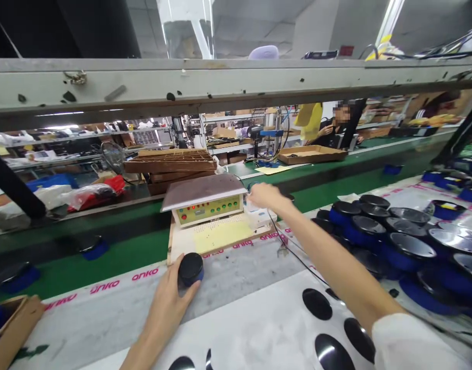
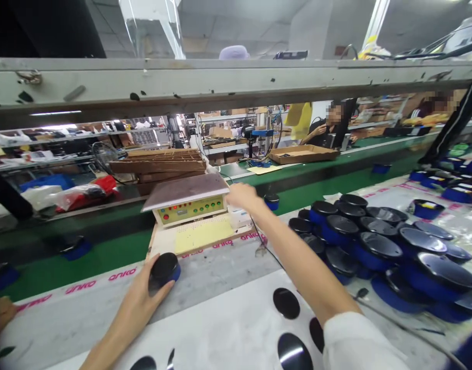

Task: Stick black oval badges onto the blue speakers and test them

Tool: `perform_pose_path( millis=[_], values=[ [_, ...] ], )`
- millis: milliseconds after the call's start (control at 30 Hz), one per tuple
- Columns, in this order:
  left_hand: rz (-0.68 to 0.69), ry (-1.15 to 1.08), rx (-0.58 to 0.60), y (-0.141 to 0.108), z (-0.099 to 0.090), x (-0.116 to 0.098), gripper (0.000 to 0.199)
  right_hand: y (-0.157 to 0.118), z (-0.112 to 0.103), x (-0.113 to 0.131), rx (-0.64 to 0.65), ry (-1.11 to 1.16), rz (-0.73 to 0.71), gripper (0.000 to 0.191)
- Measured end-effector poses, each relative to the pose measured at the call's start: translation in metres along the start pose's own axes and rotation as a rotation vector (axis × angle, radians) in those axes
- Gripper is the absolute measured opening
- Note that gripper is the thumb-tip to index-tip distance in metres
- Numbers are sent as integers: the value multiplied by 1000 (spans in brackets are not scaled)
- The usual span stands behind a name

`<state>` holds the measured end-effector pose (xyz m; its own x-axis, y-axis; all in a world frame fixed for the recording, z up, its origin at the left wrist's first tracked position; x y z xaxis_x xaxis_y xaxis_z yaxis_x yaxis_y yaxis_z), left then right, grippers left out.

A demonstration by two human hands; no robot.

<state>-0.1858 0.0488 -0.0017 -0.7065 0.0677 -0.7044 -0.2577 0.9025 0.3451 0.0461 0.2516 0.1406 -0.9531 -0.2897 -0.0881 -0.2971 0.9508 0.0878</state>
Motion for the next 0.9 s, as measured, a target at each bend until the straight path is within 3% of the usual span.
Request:
perform_pose_path(
  millis=[67,133,233,300,400,433,533,600,667,733,767,833,900],
  values=[
    [-9,21,-23,-2,-1,1,61,20,-1,-49,32,-51,82,34],
    [-17,41,-42,-3,-3,2,62,29,11,-80,86,-89,122,34],
    [-28,62,-62,-2,-7,5,62,32,34,-93,176,-117,86,33],
    [-5,81,-107,-3,-15,-1,66,29,37,-92,203,-125,33,32],
    [123,108,-230,-10,-32,-30,65,14,24,-83,165,-115,-85,33],
    [173,93,-223,-14,-33,-44,59,3,18,-75,142,-100,-151,33],
    [222,-57,-4,-22,-15,-81,34,-52,16,-29,118,-13,-441,34],
    [186,-161,178,-27,8,-97,31,-96,27,7,141,52,-612,34],
    [172,-204,280,-32,30,-106,38,-131,36,29,120,100,-671,50],
    [173,-191,315,-37,45,-107,44,-154,42,24,77,131,-614,59],
    [167,-182,304,-40,49,-106,44,-162,44,10,53,139,-536,53],
    [146,-174,261,-47,52,-102,41,-176,49,-39,19,132,-291,30],
    [131,-178,248,-53,53,-101,38,-193,62,-102,25,86,52,42]
  ],
)
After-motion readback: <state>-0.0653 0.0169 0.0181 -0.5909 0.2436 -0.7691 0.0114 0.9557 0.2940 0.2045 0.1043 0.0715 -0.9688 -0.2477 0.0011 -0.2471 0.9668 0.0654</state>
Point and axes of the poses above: each hand's wrist, its own y-axis towards the middle knuckle, its own z-axis out of the palm, x = y × z, the point moved 7 cm from there along y, towards the middle knuckle, and after that the axes turned 13 degrees about -y, right-handed, at the moved point
